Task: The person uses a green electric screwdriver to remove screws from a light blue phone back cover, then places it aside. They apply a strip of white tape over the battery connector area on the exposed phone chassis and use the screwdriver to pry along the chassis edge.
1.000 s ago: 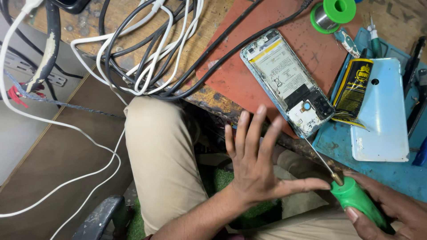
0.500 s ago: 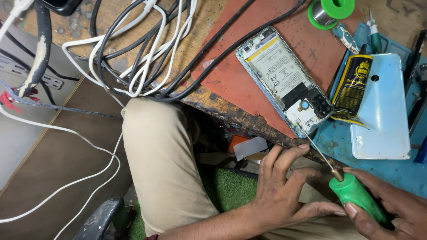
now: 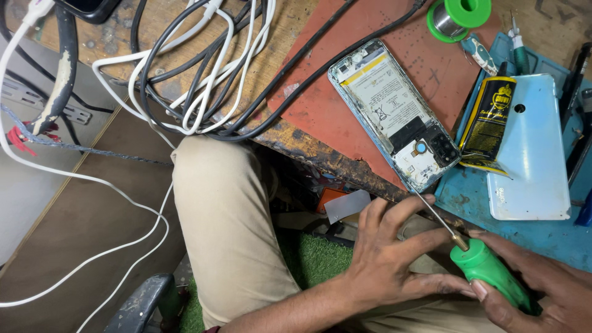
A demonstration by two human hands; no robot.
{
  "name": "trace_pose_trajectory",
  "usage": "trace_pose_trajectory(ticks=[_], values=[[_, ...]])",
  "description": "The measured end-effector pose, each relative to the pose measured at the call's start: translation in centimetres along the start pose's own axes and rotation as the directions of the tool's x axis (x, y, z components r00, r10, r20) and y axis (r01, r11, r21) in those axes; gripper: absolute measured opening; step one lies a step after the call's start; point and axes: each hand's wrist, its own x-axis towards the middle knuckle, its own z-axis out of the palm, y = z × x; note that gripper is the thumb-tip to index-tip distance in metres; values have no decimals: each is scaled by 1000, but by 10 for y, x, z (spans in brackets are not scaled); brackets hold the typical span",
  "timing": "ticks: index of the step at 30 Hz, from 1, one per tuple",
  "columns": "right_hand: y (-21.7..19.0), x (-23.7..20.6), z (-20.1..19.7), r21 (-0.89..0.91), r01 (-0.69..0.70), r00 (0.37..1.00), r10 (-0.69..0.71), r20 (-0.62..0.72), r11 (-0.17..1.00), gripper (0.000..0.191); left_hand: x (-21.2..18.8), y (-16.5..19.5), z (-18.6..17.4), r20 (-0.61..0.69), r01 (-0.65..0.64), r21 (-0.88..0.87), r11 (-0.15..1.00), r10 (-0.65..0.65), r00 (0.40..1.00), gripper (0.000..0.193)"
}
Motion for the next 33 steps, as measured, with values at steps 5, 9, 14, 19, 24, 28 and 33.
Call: trace_pose_trajectory(ticks=[5, 9, 14, 19, 24, 28, 33], values=[[2, -7, 5, 74, 162, 985, -156, -77, 984, 76, 10, -9, -17, 60, -10, -47, 999, 13, 998, 57], [0, 3, -1, 22, 105, 994, -106, 36, 994, 80, 13, -8, -19, 62, -13, -36, 999, 15, 998, 58], [-16, 6, -5, -90, -188, 976, 196, 99, 978, 80, 12, -9, -17, 70, -4, -21, 1000, 5, 998, 59], [-31, 5, -4, -110, -189, 980, 195, 48, 976, 80, 11, -11, -16, 74, -10, -11, 1000, 11, 997, 57], [-31, 8, -6, -140, -200, 973, 214, 89, 970, 80, 10, -12, -17, 92, -7, -20, 1000, 9, 996, 56], [-27, 7, -3, -65, -189, 978, 194, 79, 980, 80, 10, -13, -16, 96, -4, -37, 999, 8, 995, 56], [-28, 8, -3, -80, -187, 976, 195, 98, 979, 81, 11, -12, -17, 87, -1, -38, 999, 4, 996, 54]])
